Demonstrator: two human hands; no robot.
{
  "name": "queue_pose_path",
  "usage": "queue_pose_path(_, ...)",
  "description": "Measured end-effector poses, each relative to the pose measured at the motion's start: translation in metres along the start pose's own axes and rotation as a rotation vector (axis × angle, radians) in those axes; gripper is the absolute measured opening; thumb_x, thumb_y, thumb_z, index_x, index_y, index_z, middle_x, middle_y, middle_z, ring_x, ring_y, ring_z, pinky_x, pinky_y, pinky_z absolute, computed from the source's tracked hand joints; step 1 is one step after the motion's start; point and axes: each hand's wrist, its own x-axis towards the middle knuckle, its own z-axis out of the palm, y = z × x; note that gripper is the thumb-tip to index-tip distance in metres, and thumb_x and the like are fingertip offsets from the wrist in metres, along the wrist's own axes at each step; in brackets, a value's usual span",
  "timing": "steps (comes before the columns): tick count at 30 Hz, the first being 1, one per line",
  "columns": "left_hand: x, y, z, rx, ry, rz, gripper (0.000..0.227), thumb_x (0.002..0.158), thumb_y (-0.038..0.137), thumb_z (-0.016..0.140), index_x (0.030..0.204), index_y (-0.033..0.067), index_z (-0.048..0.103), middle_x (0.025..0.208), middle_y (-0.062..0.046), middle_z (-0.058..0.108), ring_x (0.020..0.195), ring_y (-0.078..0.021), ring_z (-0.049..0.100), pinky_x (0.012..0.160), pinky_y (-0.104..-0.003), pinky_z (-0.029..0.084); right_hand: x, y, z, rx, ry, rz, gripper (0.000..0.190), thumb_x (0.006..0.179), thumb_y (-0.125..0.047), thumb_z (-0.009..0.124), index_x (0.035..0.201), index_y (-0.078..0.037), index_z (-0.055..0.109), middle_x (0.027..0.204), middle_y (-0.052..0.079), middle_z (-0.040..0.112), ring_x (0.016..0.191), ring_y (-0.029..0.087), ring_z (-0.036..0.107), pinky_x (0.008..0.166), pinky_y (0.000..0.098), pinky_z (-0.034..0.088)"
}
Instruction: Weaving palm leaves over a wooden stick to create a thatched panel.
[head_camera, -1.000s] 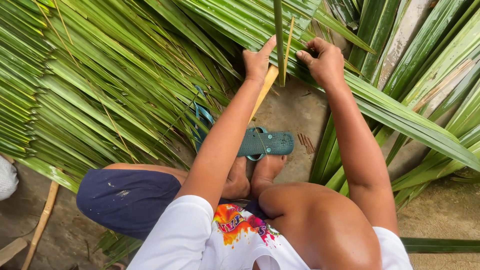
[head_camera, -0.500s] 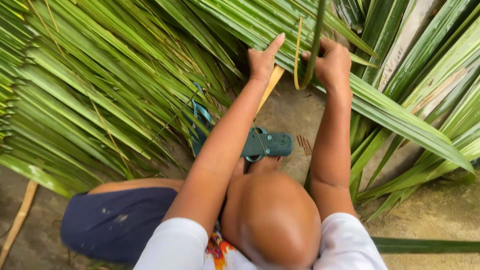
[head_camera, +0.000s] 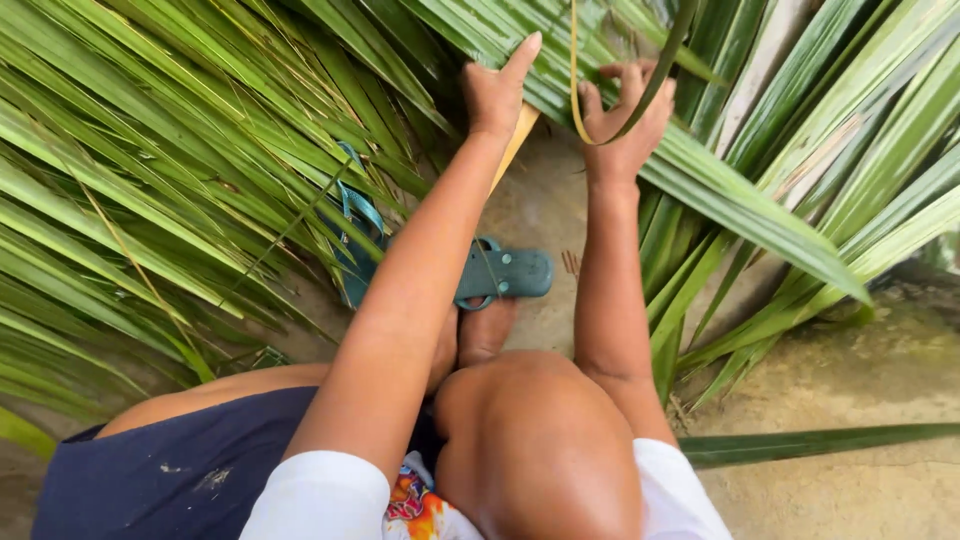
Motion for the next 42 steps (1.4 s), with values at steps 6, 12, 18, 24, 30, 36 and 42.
queue_pose_path(6,-0.006,0.002,-0.002,0.070,0.050,-0.084,0.033,0.072,0.026,0.085,0.078,-0.0050,0.076,0.071,-0.009,0.076,0.056,-0.0139,0.067,0.053,-0.028,0.058,0.000,-0.010,-0.010,0.233,-0.093,0.198,0.028,0.079,0.001,0.078,0.103,-0.009,0.068,0.084,0.002,0.060,0.066,0.015,0.055,0.060,0.0297,0.049)
queue_pose_path(12,-0.007,0.003,-0.004,-0.007,0.016,-0.006,0.028,0.073,0.024,0.082,0.064,-0.0014,0.072,0.060,-0.001,0.069,0.049,-0.0088,0.056,0.043,-0.026,0.050,-0.017,-0.013,-0.006,0.359,-0.165,0.120,0.045,0.088,0.015,0.067,0.131,0.002,0.062,0.102,0.009,0.053,0.083,0.017,0.057,0.073,0.0284,0.058)
queue_pose_path(18,-0.020,0.022,-0.014,0.063,0.009,-0.076,0.030,0.071,0.021,0.083,0.063,-0.0055,0.073,0.060,-0.002,0.068,0.049,-0.0097,0.055,0.043,-0.027,0.050,-0.020,-0.009,0.003,0.367,-0.149,0.155,0.045,0.093,0.008,0.073,0.132,-0.009,0.058,0.095,0.006,0.061,0.077,0.017,0.059,0.068,0.0310,0.055)
queue_pose_path(24,-0.013,0.031,-0.027,0.084,0.050,-0.083,0.029,0.071,0.022,0.082,0.064,-0.0054,0.073,0.060,-0.003,0.069,0.050,-0.0106,0.057,0.044,-0.028,0.051,-0.022,-0.004,0.003,0.416,-0.129,0.106,0.051,0.088,0.017,0.074,0.132,-0.005,0.063,0.099,0.006,0.053,0.078,0.016,0.053,0.070,0.0278,0.053)
queue_pose_path(30,-0.023,0.036,-0.017,0.081,0.022,-0.125,0.029,0.070,0.022,0.082,0.066,-0.0053,0.073,0.061,-0.004,0.070,0.050,-0.0114,0.058,0.045,-0.028,0.052,-0.022,-0.006,0.003,0.481,-0.176,0.174,0.048,0.092,0.016,0.072,0.134,-0.005,0.061,0.101,0.007,0.050,0.083,0.016,0.052,0.074,0.0274,0.055)
queue_pose_path(36,-0.019,0.031,-0.033,0.093,0.028,-0.132,0.029,0.070,0.022,0.082,0.067,-0.0052,0.074,0.062,-0.005,0.071,0.050,-0.0123,0.059,0.045,-0.029,0.053,-0.018,-0.001,0.000,0.392,-0.150,0.113,0.043,0.084,0.016,0.076,0.122,-0.001,0.069,0.093,0.006,0.052,0.073,0.014,0.052,0.064,0.0261,0.053)
queue_pose_path(42,-0.011,0.031,-0.018,0.099,0.023,-0.149,0.029,0.070,0.023,0.081,0.068,-0.0051,0.074,0.063,-0.006,0.072,0.050,-0.0131,0.061,0.046,-0.029,0.054,-0.011,-0.012,-0.005,0.281,-0.153,0.123,0.037,0.081,0.013,0.079,0.114,0.000,0.073,0.086,0.004,0.054,0.068,0.012,0.053,0.061,0.0243,0.055)
